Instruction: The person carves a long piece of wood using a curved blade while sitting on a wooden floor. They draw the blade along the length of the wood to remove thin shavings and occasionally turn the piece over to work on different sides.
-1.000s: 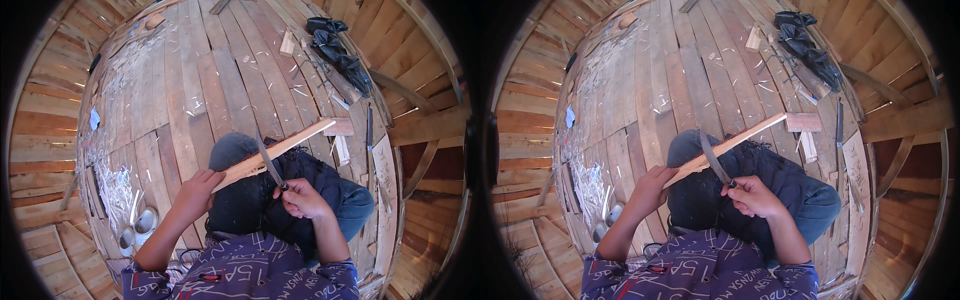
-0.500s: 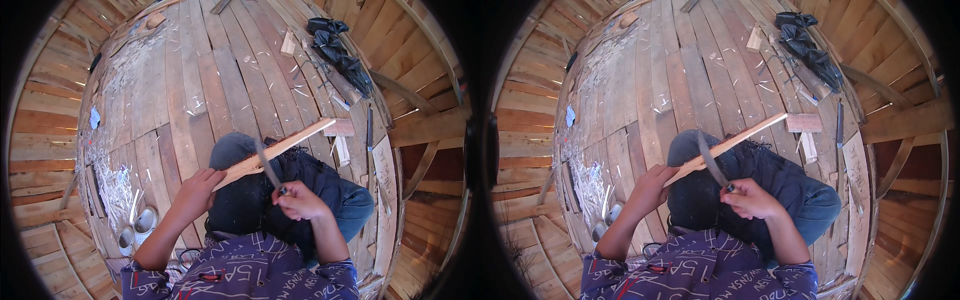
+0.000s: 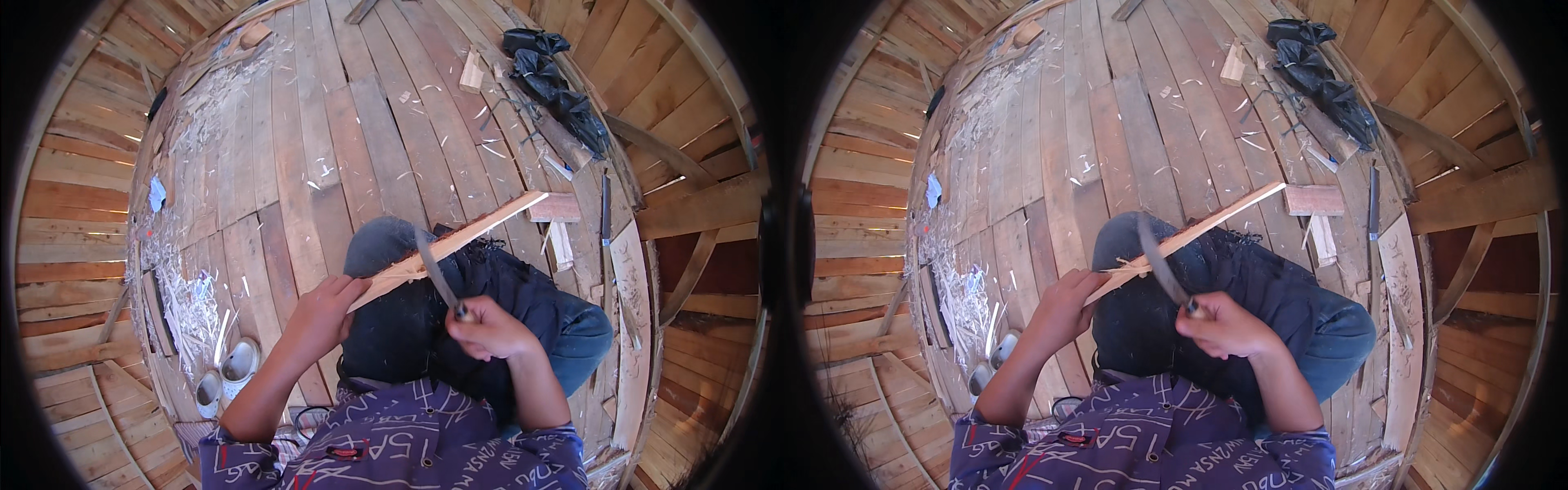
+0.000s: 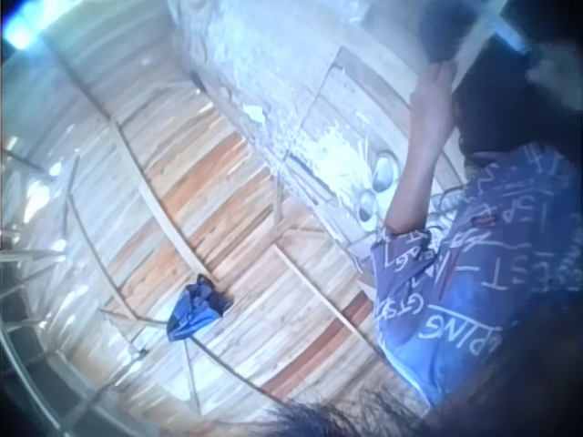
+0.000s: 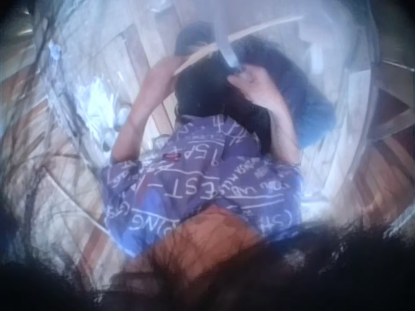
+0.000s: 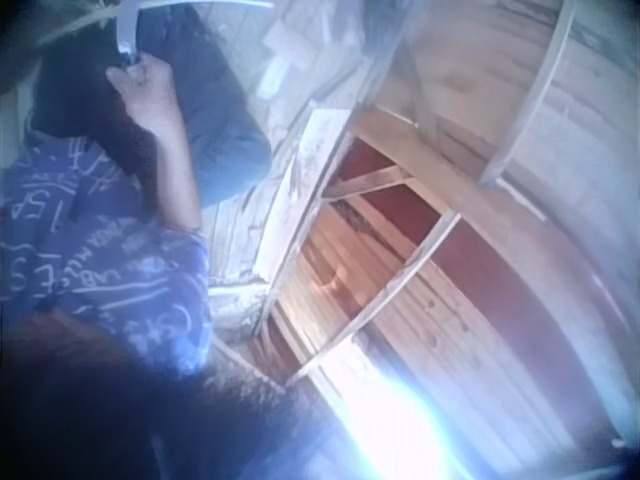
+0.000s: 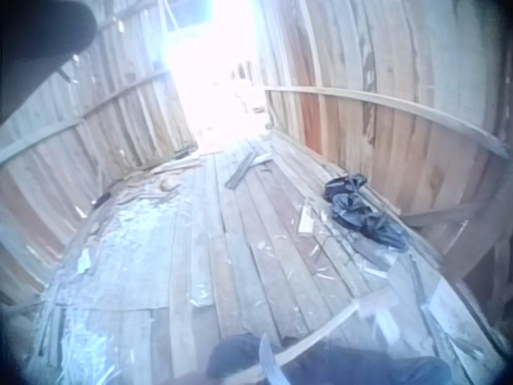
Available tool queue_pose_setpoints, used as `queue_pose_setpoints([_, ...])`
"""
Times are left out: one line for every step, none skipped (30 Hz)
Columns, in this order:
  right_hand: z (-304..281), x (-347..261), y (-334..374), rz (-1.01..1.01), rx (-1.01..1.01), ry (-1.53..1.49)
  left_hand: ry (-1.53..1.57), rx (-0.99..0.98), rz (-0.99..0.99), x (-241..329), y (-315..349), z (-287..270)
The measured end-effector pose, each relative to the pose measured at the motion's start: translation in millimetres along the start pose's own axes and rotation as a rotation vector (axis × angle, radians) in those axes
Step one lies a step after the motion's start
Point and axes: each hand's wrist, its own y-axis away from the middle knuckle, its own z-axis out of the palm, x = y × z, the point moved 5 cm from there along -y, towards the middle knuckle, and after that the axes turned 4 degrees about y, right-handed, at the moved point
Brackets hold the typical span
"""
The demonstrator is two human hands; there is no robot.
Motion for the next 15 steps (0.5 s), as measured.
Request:
queue_pose_setpoints([4.4,-2.0,4.0,0.083,-0.14,-0.201,-0.004,0.011,0.008,0.8,-3.2,-1.2])
queue_pose_setpoints([10.6,-6.3,8.9,0.167,-0.279,-0.402,-0.017,-0.008,0.01,-1.2,-3.0,0.3])
queue_pose_setpoints([9.8,-11.8,11.0,0.124,-0.141,-0.428,-0.03,-0.026,0.011,-4.8,-0.8,2.6])
queue_pose_setpoints([3.3,-13.8,12.7,0.071,0.02,-0.328,-0.048,-0.051,0.003,-7.9,2.9,4.3])
queue_pose_setpoints([-4.3,-16.1,15.3,0.019,0.18,-0.228,-0.048,-0.041,0.007,-8.2,2.9,4.4])
queue_pose_setpoints([-12.6,-18.1,18.0,-0.034,0.339,-0.126,-0.048,-0.032,0.011,-7.8,1.5,4.6])
queue_pose_setpoints([-23.2,-22.1,15.1,-0.146,0.528,0.165,-0.043,-0.027,0.025,-6.4,-0.6,6.7])
queue_pose_setpoints([-21.6,-22.7,16.1,-0.168,0.568,0.332,-0.036,-0.023,0.016,-4.0,-1.1,6.0])
queue_pose_setpoints([-15.0,-24.4,15.6,-0.188,0.605,0.501,-0.029,-0.018,0.007,0.0,-1.0,3.1])
queue_pose_setpoints([-6.3,-31.6,12.8,-0.209,0.637,0.678,-0.018,-0.008,-0.004,1.5,-1.6,2.2])
queue_pose_setpoints([5.2,-24.5,8.5,-0.142,0.583,0.696,-0.005,-0.009,0.003,-0.2,-2.2,3.1])
queue_pose_setpoints([10.2,-19.9,5.0,-0.119,0.506,0.62,0.009,-0.01,0.01,-3.8,-2.3,4.4])
queue_pose_setpoints([10.5,-20.8,2.8,-0.135,0.444,0.558,0.015,-0.008,0.011,-6.1,-1.7,3.3])
queue_pose_setpoints([8.3,-22.2,0.7,-0.15,0.382,0.497,0.004,-0.003,0.0,-4.6,-2.0,2.1])
queue_pose_setpoints([2.6,-19.8,-3.7,-0.101,0.287,0.372,-0.007,0.002,-0.012,-0.4,-3.0,0.5])
